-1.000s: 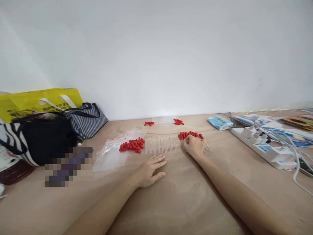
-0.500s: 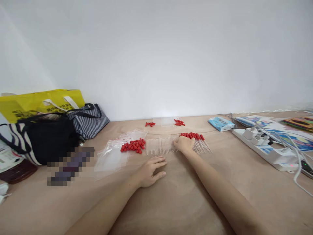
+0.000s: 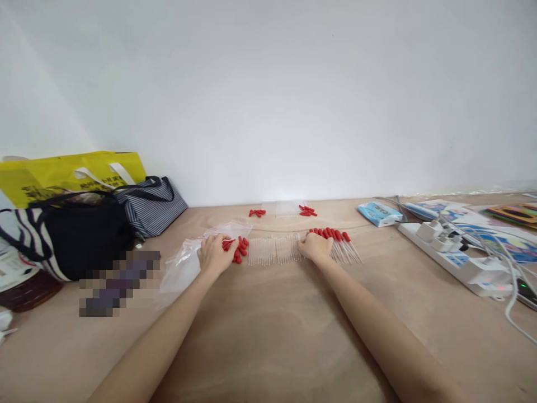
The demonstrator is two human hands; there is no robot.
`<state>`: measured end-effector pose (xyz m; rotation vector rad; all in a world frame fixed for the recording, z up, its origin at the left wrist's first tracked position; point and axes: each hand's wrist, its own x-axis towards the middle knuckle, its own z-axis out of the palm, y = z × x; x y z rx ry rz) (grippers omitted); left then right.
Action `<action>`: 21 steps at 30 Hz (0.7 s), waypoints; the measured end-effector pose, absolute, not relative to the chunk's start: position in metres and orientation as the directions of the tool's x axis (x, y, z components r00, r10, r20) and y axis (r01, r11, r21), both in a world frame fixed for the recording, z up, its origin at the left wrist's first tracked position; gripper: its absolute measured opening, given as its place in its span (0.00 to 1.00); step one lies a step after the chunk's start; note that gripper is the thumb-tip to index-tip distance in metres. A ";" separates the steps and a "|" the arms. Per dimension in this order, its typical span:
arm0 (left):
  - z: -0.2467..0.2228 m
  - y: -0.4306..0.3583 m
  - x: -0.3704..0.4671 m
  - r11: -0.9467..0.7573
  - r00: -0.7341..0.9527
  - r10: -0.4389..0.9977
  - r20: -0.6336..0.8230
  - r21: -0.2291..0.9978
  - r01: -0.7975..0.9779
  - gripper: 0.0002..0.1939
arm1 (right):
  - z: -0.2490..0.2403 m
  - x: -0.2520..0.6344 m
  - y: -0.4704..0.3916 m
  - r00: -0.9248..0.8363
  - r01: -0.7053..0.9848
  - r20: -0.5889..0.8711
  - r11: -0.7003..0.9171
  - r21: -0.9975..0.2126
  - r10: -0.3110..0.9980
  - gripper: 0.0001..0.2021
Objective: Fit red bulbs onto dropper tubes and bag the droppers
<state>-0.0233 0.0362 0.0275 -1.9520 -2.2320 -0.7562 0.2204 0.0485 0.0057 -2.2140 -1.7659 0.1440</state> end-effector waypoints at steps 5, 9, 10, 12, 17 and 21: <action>0.032 0.067 -0.030 0.149 -0.223 0.939 0.263 0.273 0.950 0.15 | 0.004 0.222 0.022 0.186 0.943 0.237 -0.105 -0.316 0.954 0.15; 0.031 0.079 -0.029 0.131 -0.207 0.940 0.272 0.271 0.954 0.18 | -0.009 0.231 -0.011 0.029 0.942 0.425 0.118 -0.315 0.905 0.14; 0.030 0.080 -0.028 0.124 -0.202 0.939 0.279 0.274 0.954 0.19 | -0.012 0.234 -0.018 0.004 0.939 0.446 0.150 -0.310 0.895 0.14; 0.030 0.082 -0.028 0.116 -0.199 0.937 0.285 0.284 0.952 0.19 | -0.016 0.239 -0.026 -0.022 0.937 0.472 0.184 -0.298 0.881 0.14; 0.033 0.087 -0.026 0.177 -0.266 0.929 0.259 0.323 0.930 0.13 | -0.018 0.245 -0.028 -0.003 0.935 0.497 0.179 -0.307 0.868 0.15; 0.046 0.081 -0.023 0.191 -0.294 0.923 0.249 0.366 0.911 0.08 | -0.018 0.245 -0.026 0.013 0.923 0.478 0.173 -0.344 0.878 0.15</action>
